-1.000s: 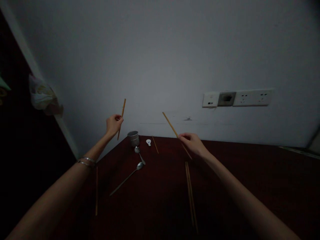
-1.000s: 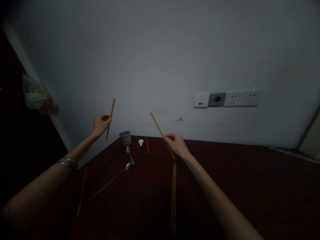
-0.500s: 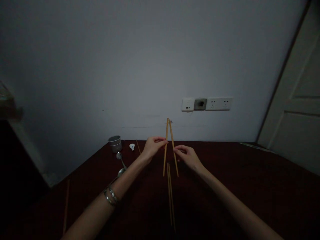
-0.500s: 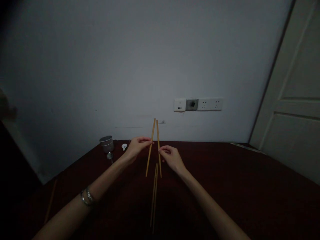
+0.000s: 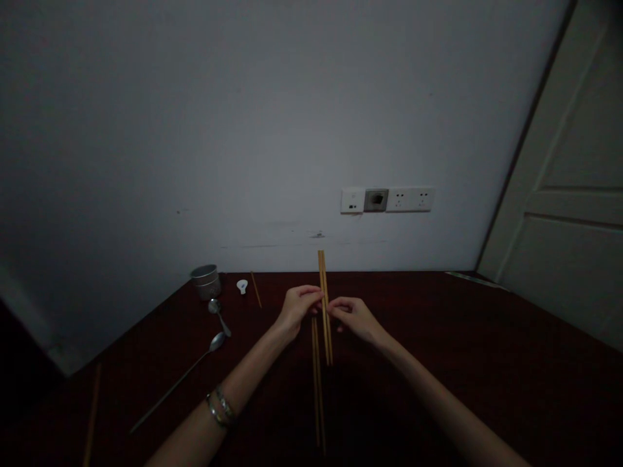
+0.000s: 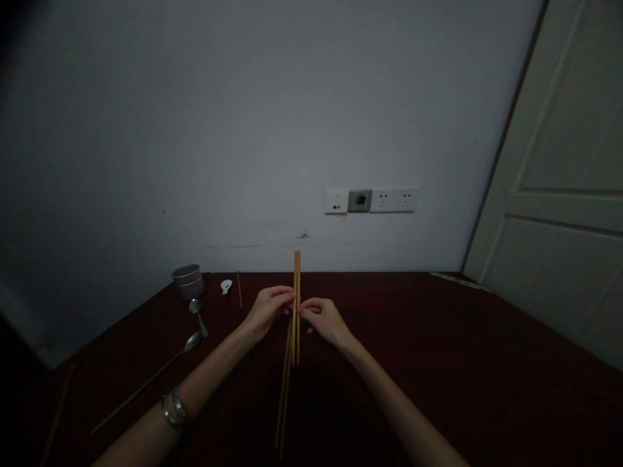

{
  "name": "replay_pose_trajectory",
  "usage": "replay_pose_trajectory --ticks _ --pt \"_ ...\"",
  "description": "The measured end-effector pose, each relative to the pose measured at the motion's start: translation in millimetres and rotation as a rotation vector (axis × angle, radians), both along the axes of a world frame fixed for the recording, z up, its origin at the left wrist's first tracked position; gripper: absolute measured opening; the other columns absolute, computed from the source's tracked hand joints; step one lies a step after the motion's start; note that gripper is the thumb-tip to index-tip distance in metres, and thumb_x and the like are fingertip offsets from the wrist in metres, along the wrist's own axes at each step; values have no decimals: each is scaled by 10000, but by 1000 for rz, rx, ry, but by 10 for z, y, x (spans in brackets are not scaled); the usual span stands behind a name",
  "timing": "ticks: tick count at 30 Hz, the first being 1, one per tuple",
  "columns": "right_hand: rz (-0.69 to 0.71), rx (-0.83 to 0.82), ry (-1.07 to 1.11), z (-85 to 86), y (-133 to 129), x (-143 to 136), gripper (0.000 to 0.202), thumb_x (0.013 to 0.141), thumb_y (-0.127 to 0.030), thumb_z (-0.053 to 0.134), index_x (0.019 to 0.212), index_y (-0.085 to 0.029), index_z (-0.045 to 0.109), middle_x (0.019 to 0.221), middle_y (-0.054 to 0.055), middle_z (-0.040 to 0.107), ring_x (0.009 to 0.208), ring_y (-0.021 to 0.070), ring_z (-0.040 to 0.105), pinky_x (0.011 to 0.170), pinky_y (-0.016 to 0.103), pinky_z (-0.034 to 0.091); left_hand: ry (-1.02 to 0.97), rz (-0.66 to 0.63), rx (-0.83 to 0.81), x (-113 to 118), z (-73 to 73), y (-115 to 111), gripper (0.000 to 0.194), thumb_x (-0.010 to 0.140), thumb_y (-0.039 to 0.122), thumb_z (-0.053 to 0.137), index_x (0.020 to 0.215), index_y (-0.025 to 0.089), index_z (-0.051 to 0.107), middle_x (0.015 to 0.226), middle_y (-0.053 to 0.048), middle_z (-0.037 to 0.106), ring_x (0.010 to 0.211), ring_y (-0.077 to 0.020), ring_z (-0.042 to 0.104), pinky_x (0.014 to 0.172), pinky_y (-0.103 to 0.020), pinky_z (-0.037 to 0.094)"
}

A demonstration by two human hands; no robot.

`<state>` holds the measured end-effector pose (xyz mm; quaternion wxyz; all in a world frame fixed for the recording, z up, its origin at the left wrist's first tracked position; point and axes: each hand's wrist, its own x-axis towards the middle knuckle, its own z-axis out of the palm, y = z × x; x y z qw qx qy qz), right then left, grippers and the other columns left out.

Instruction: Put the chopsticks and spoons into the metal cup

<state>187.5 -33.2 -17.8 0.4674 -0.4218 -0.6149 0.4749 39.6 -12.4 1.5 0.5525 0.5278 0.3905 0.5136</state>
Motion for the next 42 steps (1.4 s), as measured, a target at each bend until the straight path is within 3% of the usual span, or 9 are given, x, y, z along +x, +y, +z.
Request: replay_pose_trajectory --ticks 5,19,25,33,42 --pt "17 -44 -30 -49 -4 -4 193 664 -300 583 735 -121 606 656 -9 572 549 70 503 433 166 432 7 -12 -21 0 -77 7 137 614 184 650 725 112 613 563 -20 594 468 -76 524 461 -186 389" --pt "48 -220 -126 54 -43 24 86 659 -207 574 667 -122 580 579 -16 567 529 65 518 446 159 435 -2 7 -99 32 -150 -12 225 580 164 696 771 99 595 609 -32 618 522 -95 567 494 -192 438" --pt "133 -290 -175 100 -32 131 179 679 -291 617 743 -124 630 675 23 623 588 81 557 477 167 454 -15 -8 -95 45 -148 -49 211 580 140 687 765 96 597 581 -19 608 502 -85 549 491 -191 428" --pt "-74 -312 15 159 89 248 217 705 -341 630 802 -149 658 828 55 653 590 68 556 434 137 412 -2 -107 -99 141 -128 -161 166 593 146 685 737 104 614 637 -33 630 546 -87 562 506 -189 437" --pt "-164 -385 177 116 146 170 150 656 -266 684 705 -132 642 559 -4 598 481 41 519 413 118 359 54 -145 -119 180 -192 -212 149 612 131 676 736 103 598 581 -5 600 500 -78 551 516 -207 455"
